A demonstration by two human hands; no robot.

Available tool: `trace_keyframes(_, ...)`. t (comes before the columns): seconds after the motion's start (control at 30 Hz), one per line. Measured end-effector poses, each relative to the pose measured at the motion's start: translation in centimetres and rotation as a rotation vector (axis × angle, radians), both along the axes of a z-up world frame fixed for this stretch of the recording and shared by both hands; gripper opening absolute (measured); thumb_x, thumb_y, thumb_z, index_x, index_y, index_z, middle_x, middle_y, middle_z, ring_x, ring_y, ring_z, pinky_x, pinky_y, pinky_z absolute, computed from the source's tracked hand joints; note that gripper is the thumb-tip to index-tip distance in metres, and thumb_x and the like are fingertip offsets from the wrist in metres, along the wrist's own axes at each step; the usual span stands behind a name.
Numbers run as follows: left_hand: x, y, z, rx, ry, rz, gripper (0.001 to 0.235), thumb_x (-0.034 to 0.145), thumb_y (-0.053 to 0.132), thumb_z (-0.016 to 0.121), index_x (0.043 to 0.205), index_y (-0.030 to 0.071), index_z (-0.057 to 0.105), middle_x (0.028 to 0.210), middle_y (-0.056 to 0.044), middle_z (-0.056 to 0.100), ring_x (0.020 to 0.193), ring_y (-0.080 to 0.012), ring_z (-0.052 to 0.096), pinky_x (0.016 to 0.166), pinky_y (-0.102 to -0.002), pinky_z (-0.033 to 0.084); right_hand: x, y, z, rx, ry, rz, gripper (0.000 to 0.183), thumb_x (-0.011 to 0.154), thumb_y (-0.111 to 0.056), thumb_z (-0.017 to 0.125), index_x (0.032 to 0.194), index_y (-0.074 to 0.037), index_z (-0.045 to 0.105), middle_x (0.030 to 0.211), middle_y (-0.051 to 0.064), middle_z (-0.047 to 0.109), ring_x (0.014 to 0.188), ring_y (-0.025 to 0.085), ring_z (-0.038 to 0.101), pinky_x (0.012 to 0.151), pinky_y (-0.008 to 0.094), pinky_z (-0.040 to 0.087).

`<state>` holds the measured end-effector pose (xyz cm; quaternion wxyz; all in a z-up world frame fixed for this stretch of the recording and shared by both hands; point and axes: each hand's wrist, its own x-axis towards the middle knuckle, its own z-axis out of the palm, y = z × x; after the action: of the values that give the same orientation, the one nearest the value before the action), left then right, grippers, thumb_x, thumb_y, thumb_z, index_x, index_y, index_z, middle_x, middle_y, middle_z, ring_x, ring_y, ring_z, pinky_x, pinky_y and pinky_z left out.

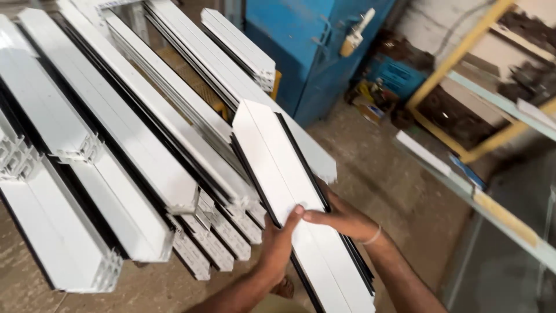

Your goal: Sorting and welding uPVC window frame profiles using a specialized machine.

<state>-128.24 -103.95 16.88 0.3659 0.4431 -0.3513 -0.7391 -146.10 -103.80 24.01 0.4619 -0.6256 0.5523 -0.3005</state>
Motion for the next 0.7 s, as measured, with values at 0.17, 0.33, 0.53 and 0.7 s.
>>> trace_keyframes(0.17,-3.0,-10.0,-0.9,0.064,-0.209,0.113,0.137,0.074,0.08,0.062,0.16,-0.003,-0.005,0.164,-0.031,0.016,0.151,-0.0406,0.028,0.121,-0.055,0.03,-2.2,-11.6,1.5,0.098,-0.04,0.039,0.123,0.073,-0.058,0.08,0.161,0.002,0.018,0.164,0.024,0.033,0.154,0.033,0.029,0.123,0.04,0.026)
trace_keyframes(0.33,-1.6,-20.6,2.2,0.115,-0.18,0.235,0.141,0.071,0.08,0.064,0.16,-0.003,-0.006,0.163,-0.032,0.02,0.151,-0.0416,0.03,0.12,-0.059,0.03,-1.6,-25.7,-0.5,0.166,-0.049,0.071,0.128,0.071,-0.06,0.08,0.16,0.004,0.014,0.16,0.028,0.035,0.151,0.035,0.034,0.12,0.041,0.033)
trace_keyframes(0.53,0.9,-33.4,2.1,0.1,-0.053,0.348,0.141,0.071,0.076,0.068,0.159,-0.005,-0.005,0.161,-0.03,0.026,0.149,-0.0405,0.035,0.12,-0.059,0.033,2.4,-38.3,-0.3,0.256,0.055,0.051,0.13,0.066,-0.069,0.074,0.161,0.002,0.02,0.157,0.031,0.039,0.147,0.038,0.038,0.115,0.045,0.037)
trace_keyframes(0.7,2.5,-40.3,0.5,0.142,-0.01,0.338,0.136,0.074,0.074,0.068,0.161,0.0,-0.005,0.164,-0.027,0.02,0.152,-0.0401,0.025,0.12,-0.064,0.026,3.4,-46.0,-2.9,0.285,0.072,0.049,0.138,0.063,-0.07,0.076,0.161,0.002,0.009,0.158,0.032,0.033,0.149,0.04,0.035,0.117,0.05,0.039)
